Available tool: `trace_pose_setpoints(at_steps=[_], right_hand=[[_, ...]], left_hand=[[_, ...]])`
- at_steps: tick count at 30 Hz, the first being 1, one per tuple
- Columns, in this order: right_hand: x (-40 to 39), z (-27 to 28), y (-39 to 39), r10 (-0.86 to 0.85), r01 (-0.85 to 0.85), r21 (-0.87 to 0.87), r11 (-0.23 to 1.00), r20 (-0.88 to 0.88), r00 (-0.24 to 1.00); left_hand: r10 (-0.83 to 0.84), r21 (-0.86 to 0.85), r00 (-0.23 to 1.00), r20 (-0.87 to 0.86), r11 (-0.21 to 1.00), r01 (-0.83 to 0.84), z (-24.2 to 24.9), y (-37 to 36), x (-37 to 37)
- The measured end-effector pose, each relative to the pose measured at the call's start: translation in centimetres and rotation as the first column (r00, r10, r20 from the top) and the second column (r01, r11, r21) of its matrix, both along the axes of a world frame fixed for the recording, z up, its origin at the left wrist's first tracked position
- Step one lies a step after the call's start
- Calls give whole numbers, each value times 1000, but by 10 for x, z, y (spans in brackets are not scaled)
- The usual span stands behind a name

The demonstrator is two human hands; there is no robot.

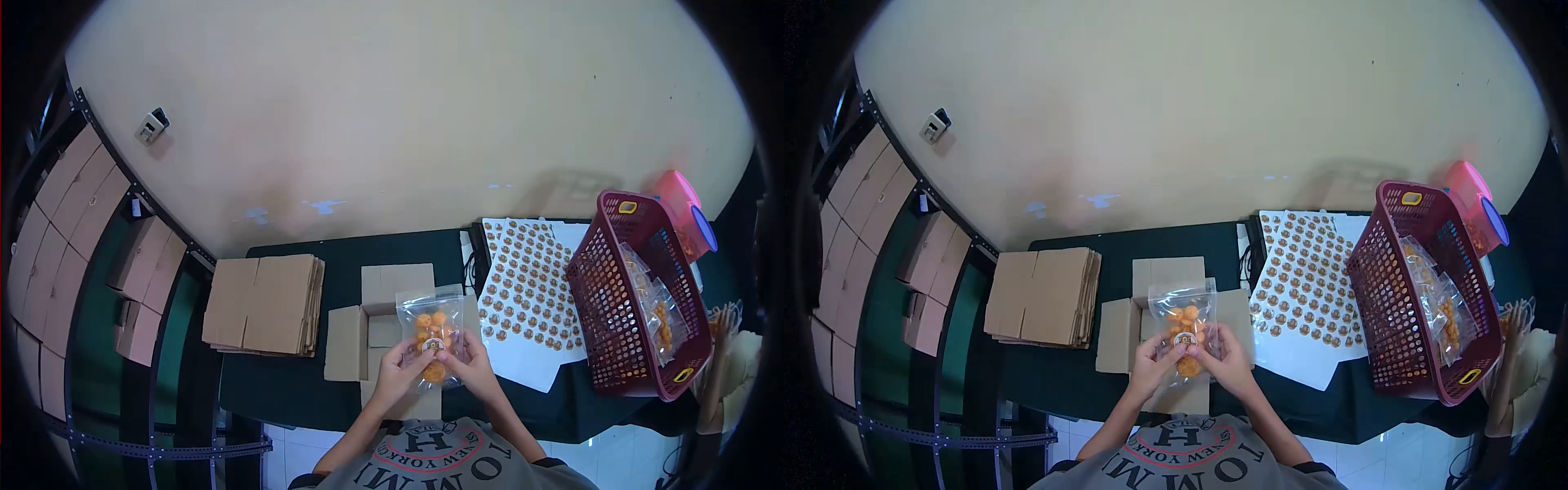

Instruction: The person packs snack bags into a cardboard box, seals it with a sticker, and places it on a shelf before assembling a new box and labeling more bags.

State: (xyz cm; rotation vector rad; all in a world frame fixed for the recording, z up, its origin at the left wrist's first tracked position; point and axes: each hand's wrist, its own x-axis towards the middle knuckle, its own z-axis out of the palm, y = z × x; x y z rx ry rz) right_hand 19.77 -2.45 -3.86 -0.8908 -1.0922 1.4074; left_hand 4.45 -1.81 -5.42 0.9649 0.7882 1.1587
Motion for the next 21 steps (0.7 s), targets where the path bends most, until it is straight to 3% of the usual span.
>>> trace_pose_setpoints(at_steps=[3, 8, 10, 15, 21], right_hand=[[3, -7, -1, 85, -87, -62, 994, -34, 996], [1, -15, -3, 64, -64, -9, 998, 1, 998], [0, -16, -2, 62, -62, 14, 998, 20, 998], [-5, -21, -1, -116, 117, -44, 992, 29, 993], [-5, -10, 0, -91, 91, -23, 996, -39, 995]], left_hand=[[9, 20, 999, -32, 1000, -9, 1, 0, -1], [38, -49, 997, -64, 998, -41, 4, 1, 1], [33, -1, 996, -88, 999, -33, 6, 1, 0], [35, 70, 969, -246, 997, -19, -5, -5, 4], [20, 104, 963, -268, 995, 8, 4, -5, 1]])
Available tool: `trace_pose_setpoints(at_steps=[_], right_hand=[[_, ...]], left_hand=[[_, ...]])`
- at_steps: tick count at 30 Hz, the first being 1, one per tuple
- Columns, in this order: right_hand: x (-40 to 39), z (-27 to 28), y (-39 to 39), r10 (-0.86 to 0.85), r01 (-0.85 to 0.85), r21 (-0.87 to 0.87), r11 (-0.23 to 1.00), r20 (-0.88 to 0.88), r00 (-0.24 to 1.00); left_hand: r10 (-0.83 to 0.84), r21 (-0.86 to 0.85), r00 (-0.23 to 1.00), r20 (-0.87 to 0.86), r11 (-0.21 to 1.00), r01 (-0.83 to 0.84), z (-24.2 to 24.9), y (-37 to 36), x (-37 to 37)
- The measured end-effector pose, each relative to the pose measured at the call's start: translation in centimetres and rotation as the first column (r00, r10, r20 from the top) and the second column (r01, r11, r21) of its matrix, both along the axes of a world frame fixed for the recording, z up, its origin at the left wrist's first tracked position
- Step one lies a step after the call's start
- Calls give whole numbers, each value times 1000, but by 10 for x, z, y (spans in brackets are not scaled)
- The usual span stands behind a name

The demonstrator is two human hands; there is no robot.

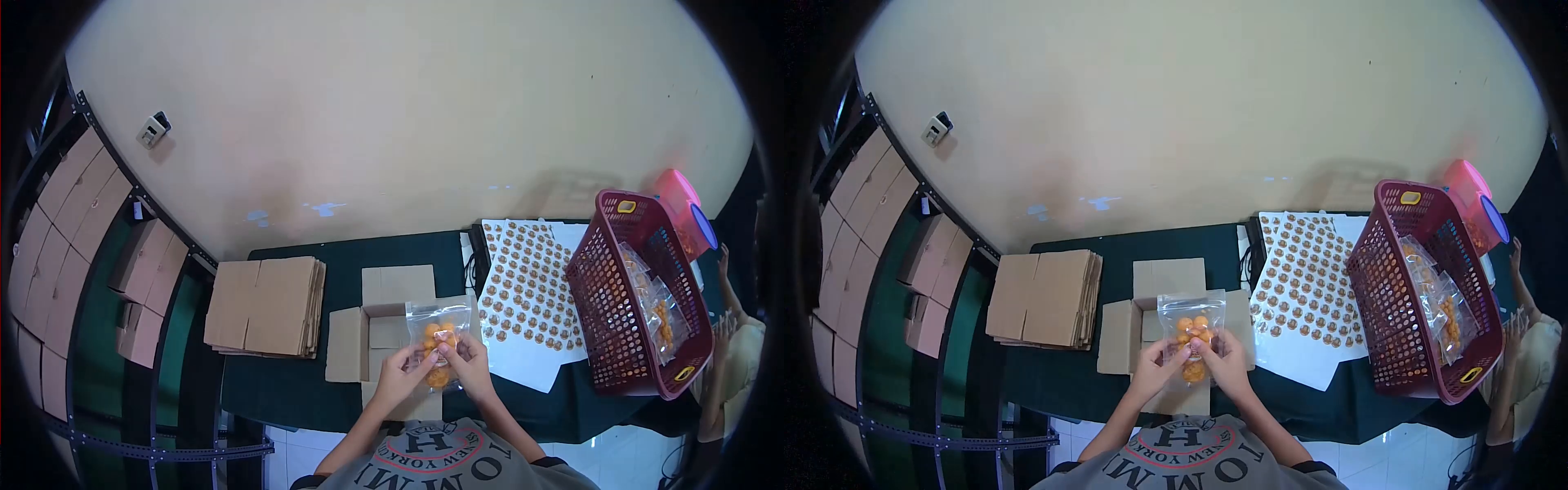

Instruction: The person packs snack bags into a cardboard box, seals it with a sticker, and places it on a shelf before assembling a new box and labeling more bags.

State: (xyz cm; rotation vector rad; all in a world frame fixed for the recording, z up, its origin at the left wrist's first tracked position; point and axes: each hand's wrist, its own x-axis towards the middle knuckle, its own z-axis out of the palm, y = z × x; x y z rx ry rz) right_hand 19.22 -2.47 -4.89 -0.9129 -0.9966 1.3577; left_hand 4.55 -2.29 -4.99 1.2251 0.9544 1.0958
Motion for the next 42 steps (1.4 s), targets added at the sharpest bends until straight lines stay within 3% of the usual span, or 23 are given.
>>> trace_pose_setpoints(at_steps=[2, 6, 8, 9, 11, 15, 17, 19, 22, 24, 25, 27, 28, 30, 32, 34, 35, 37, 40, 42], right_hand=[[1, 5, -1, 26, -26, -7, 1000, 17, 1000], [3, -7, 1, 131, -130, -14, 991, 60, 990], [4, -8, 0, 144, -144, -15, 989, 29, 989], [4, -8, 0, 158, -158, -16, 987, -3, 987], [2, 3, -1, 175, -176, 9, 984, 34, 984], [3, 5, 0, 198, -198, 2, 980, 27, 980], [4, -5, 2, 199, -199, -4, 980, 25, 980], [3, -7, 2, 203, -203, -11, 979, 21, 979], [1, -1, 2, 222, -220, -39, 975, 88, 971], [4, 3, 2, 236, -261, 59, 964, 272, 933], [7, 2, 4, 234, -260, 60, 964, 272, 933], [14, 1, 10, 138, -223, 100, 970, 529, 837], [16, 7, 12, 137, -223, 101, 970, 528, 838], [20, 25, 16, -164, -116, 364, 924, 654, 739], [19, 35, 19, -192, -74, 399, 914, 586, 787], [20, 40, 20, -177, -270, 428, 863, 754, 632], [17, 39, 19, -178, -269, 429, 862, 754, 632], [7, 37, 16, -21, -307, 291, 906, 756, 655], [1, 38, 16, -129, -335, 414, 846, 770, 625], [-4, 42, 17, -113, -329, 397, 857, 767, 632]], left_hand=[[112, 32, 994, 12, 993, -112, 3, 3, 0], [12, 92, 1000, 12, 996, -13, 16, 10, -12], [16, 87, 985, -174, 996, -1, 18, 11, -15], [17, 88, 985, -174, 996, -2, 15, 11, -14], [50, 130, 996, -69, 991, -41, 7, 13, -13], [22, 56, 999, -41, 998, -19, 8, 15, -13], [48, 158, 998, 47, 986, -55, 11, 17, -10], [83, 156, 995, 63, 984, -92, 14, 20, -13], [151, 121, 984, 97, 979, -162, 15, 22, -19], [215, 51, 969, 120, 974, -223, 15, 21, -21], [214, 52, 970, 119, 974, -221, 16, 21, -21], [231, 103, 967, 109, 965, -242, 16, 20, -20], [231, 104, 967, 108, 965, -242, 15, 19, -22], [235, 327, 947, -218, 932, -156, 13, 16, -25], [257, 397, 934, -248, 907, -144, 21, 14, -20], [231, 509, 886, -403, 861, 7, 15, 13, -18], [228, 486, 889, -396, 874, -8, 18, 11, -15], [238, 490, 879, -413, 872, -6, 15, 13, -16], [227, 490, 880, -418, 871, 8, 15, 14, -17], [207, 486, 890, -407, 874, 19, 16, 13, -18]])
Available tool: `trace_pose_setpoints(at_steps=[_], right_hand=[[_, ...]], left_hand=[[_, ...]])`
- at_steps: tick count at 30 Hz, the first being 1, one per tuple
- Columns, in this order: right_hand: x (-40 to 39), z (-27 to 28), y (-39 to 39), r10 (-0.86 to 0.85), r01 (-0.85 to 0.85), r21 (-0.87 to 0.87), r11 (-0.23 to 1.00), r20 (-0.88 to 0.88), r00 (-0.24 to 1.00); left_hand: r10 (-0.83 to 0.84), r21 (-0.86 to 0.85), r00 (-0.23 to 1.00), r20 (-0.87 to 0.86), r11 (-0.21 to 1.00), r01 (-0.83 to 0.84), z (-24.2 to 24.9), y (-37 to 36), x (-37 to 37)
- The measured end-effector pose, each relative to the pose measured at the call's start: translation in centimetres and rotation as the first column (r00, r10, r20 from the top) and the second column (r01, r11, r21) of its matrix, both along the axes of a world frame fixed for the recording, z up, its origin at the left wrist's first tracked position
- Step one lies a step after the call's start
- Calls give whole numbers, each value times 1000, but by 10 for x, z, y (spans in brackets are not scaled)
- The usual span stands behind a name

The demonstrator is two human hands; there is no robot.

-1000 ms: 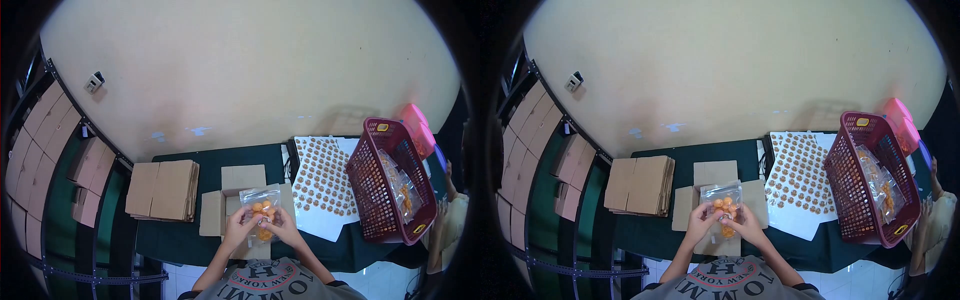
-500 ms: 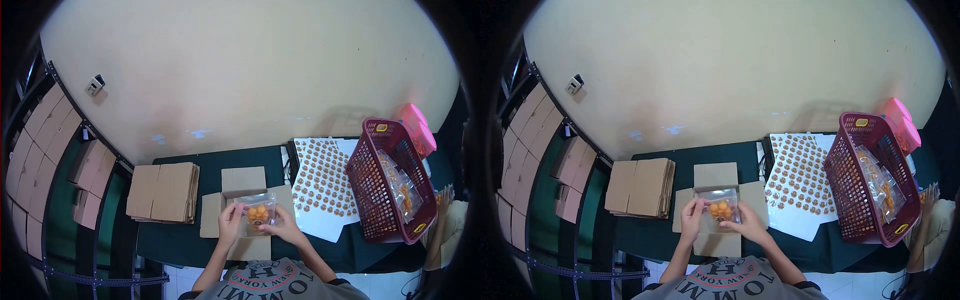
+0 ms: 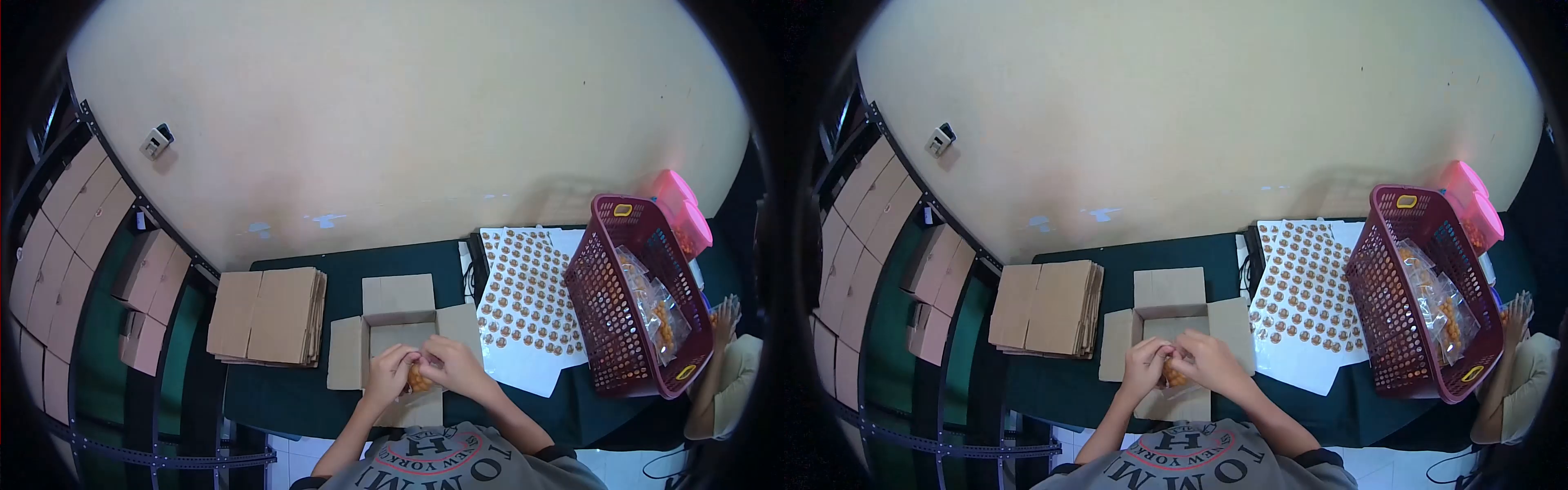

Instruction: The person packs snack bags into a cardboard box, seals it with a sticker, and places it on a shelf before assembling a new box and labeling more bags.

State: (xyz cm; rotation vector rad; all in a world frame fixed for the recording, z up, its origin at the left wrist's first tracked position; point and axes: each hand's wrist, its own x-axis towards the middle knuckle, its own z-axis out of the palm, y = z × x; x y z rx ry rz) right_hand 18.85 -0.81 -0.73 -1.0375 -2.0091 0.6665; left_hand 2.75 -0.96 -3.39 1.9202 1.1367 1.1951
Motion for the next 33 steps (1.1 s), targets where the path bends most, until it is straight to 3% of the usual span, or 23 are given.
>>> trace_pose_setpoints(at_steps=[5, 13, 20, 22, 23, 25, 28, 31, 33], right_hand=[[-18, 11, 1, -74, 75, 25, 997, -22, 997], [-32, -4, -7, 21, -21, -4, 1000, 19, 1000], [-25, -8, -10, 44, -50, -70, 996, -79, 996], [-18, -8, -10, -16, 1, -195, 981, -78, 997], [-16, -11, -9, -17, 2, -193, 981, -78, 997], [-16, -16, -6, -50, 39, -221, 974, -44, 998], [-26, -10, -6, 47, -63, -76, 995, -188, 981], [-29, -21, -1, 105, -108, -27, 994, -94, 990], [-27, -24, 3, 187, -194, -31, 980, -155, 970]], left_hand=[[191, -28, 973, 128, 982, -189, 10, 6, -1], [411, -88, 865, 286, 911, -404, 0, 23, -32], [340, -216, 889, 306, 934, -283, -10, 21, -40], [386, -25, 876, 290, 918, -397, 1, 16, -30], [385, -23, 876, 291, 918, -396, 2, 12, -29], [256, 141, 966, 37, 956, -258, -1, 1, -31], [163, 165, 987, 5, 973, -162, -15, -8, -20], [111, 77, 981, 156, 989, -124, -27, -14, -11], [117, 30, 959, 256, 991, -129, -32, -15, -9]])
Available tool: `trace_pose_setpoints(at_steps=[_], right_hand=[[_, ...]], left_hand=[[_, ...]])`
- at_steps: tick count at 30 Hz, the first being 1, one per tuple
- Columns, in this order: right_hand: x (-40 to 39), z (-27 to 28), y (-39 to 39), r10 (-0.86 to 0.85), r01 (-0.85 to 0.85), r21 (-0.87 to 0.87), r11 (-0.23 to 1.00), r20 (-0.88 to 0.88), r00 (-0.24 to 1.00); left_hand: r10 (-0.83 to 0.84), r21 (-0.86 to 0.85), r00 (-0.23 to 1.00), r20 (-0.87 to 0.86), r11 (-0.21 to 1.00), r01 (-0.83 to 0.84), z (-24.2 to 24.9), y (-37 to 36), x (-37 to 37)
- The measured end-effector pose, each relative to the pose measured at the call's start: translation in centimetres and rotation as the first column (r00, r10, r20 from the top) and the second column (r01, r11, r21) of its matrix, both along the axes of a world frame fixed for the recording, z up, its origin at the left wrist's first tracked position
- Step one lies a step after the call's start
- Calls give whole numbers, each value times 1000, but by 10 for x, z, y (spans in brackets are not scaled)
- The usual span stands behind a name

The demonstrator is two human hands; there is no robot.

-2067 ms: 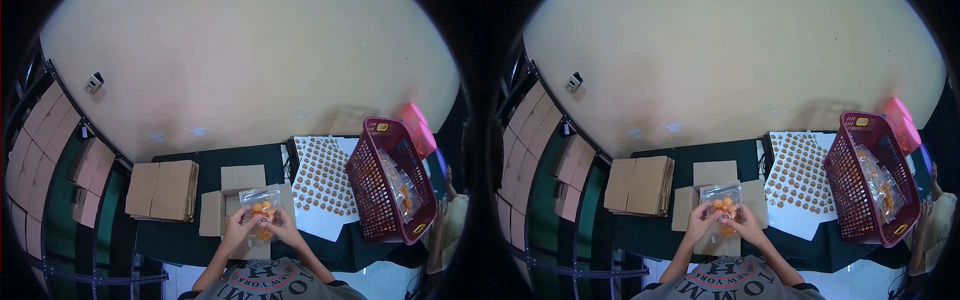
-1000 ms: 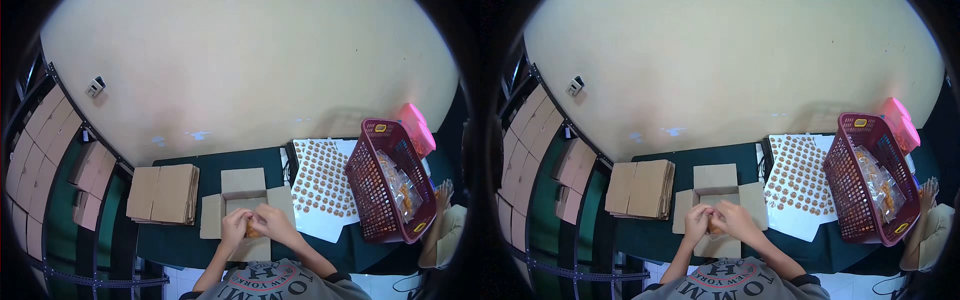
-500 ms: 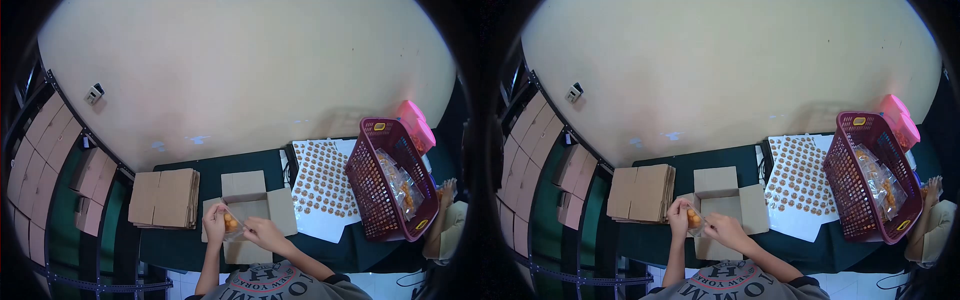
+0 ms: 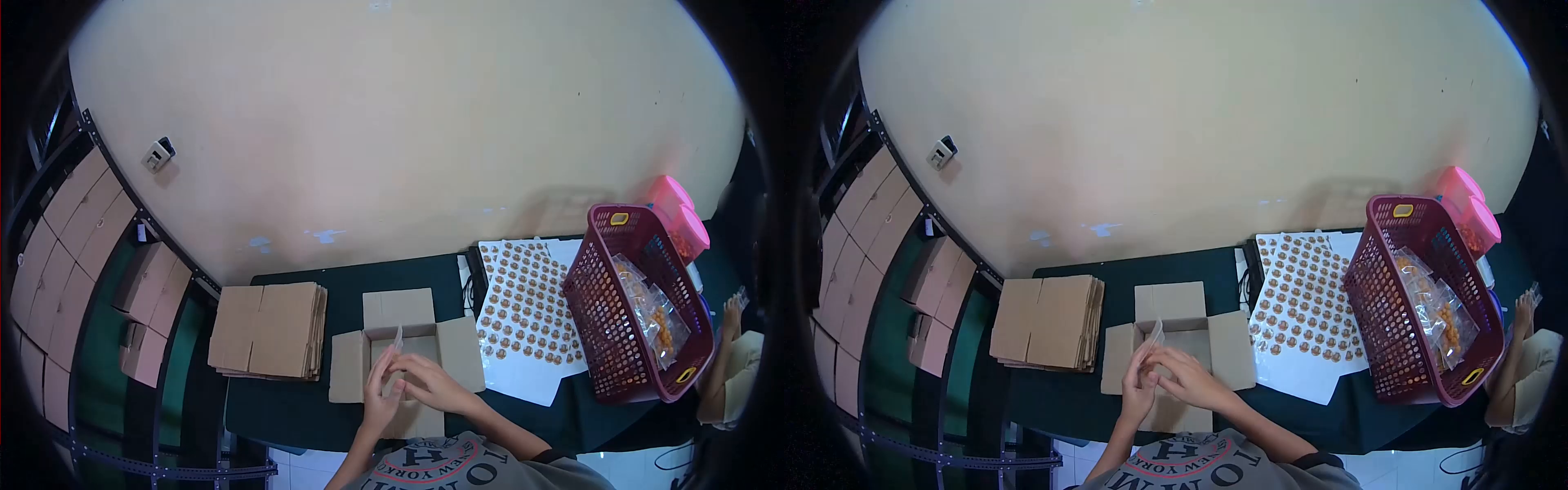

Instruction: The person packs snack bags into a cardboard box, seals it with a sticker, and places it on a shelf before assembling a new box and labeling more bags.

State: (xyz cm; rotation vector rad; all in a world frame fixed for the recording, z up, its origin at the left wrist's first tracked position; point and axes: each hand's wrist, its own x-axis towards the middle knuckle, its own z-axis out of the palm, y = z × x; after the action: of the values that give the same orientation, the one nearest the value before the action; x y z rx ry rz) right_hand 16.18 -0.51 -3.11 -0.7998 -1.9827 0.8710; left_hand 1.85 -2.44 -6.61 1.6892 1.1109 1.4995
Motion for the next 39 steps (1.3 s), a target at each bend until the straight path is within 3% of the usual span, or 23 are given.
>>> trace_pose_setpoints(at_steps=[2, 3, 4, 5, 7, 8, 9, 10, 11, 13, 15, 17, 19, 20, 23, 28, 31, 35, 37, 38, 39], right_hand=[[4, -1, 1, 82, -83, -16, 996, -62, 995], [7, 0, 2, 122, -226, -357, 907, -290, 949], [10, -1, 1, 65, -407, -604, 685, -505, 861], [9, -8, 1, 59, -401, -605, 688, -504, 862], [5, -18, 2, -217, -1, -464, 886, -417, 882], [7, -12, 0, -329, 234, -325, 916, -279, 902], [9, -4, -2, -338, 245, -318, 916, -283, 898], [11, 4, -3, -416, 416, -13, 909, -44, 908], [13, 9, -2, -543, 476, 320, 819, 165, 824], [12, 7, -2, -502, 423, 346, 838, 182, 845], [7, 5, -4, -264, 244, 101, 964, 333, 905], [1, 11, -4, -247, 218, 125, 968, 308, 919], [-8, 18, -2, -50, 76, -122, 990, 199, 979], [-16, 23, -1, -119, 119, 7, 993, 187, 975], [-43, 31, 2, -293, 276, 121, 954, 167, 941], [-62, 37, 1, -344, 333, 94, 938, 171, 923], [-68, 22, -2, -291, 287, 49, 957, 171, 941], [-56, 13, -2, -97, 109, -210, 971, 67, 993], [-53, 13, -3, -46, 59, -289, 956, 52, 998], [-54, 12, -3, -137, 121, -302, 946, -31, 990], [-55, 12, -3, -224, 178, -321, 930, -112, 968]], left_hand=[[7, -198, 967, 254, 979, 45, -2, -2, -1], [4, -199, 966, 257, 979, 49, -2, -1, -3], [25, -276, 951, 309, 959, 65, 2, 2, -6], [48, -349, 933, 357, 933, 85, 4, 4, -9], [94, -326, 954, 285, 945, 4, -14, 9, -14], [55, -268, 989, 140, 963, -16, -9, 9, -16], [22, -203, 1000, -12, 979, -24, -4, 10, -17], [5, -193, 1000, -13, 981, -8, 3, 10, -17], [-33, -179, 997, -65, 984, 21, 11, 10, -17], [-91, -153, 989, -116, 986, 73, 14, 13, -17], [-70, -333, 993, 96, 938, 99, 6, 10, -23], [-102, -335, 986, 130, 932, 141, -3, 13, -30], [-141, -277, 968, 207, 941, 196, 0, 15, -35], [-101, -308, 982, 159, 940, 146, 6, 18, -40], [-35, -278, 989, 141, 958, 73, 33, 30, -48], [38, -126, 982, 184, 992, -15, 34, 49, -64], [25, -158, 972, 235, 987, 13, 24, 50, -81], [-55, -251, 962, 266, 960, 125, 25, 39, -90], [-116, -225, 967, 226, 960, 168, 22, 38, -91], [26, 51, 997, -74, 998, -22, 44, 28, -82], [123, 203, 970, -211, 976, -80, 44, 24, -81]])
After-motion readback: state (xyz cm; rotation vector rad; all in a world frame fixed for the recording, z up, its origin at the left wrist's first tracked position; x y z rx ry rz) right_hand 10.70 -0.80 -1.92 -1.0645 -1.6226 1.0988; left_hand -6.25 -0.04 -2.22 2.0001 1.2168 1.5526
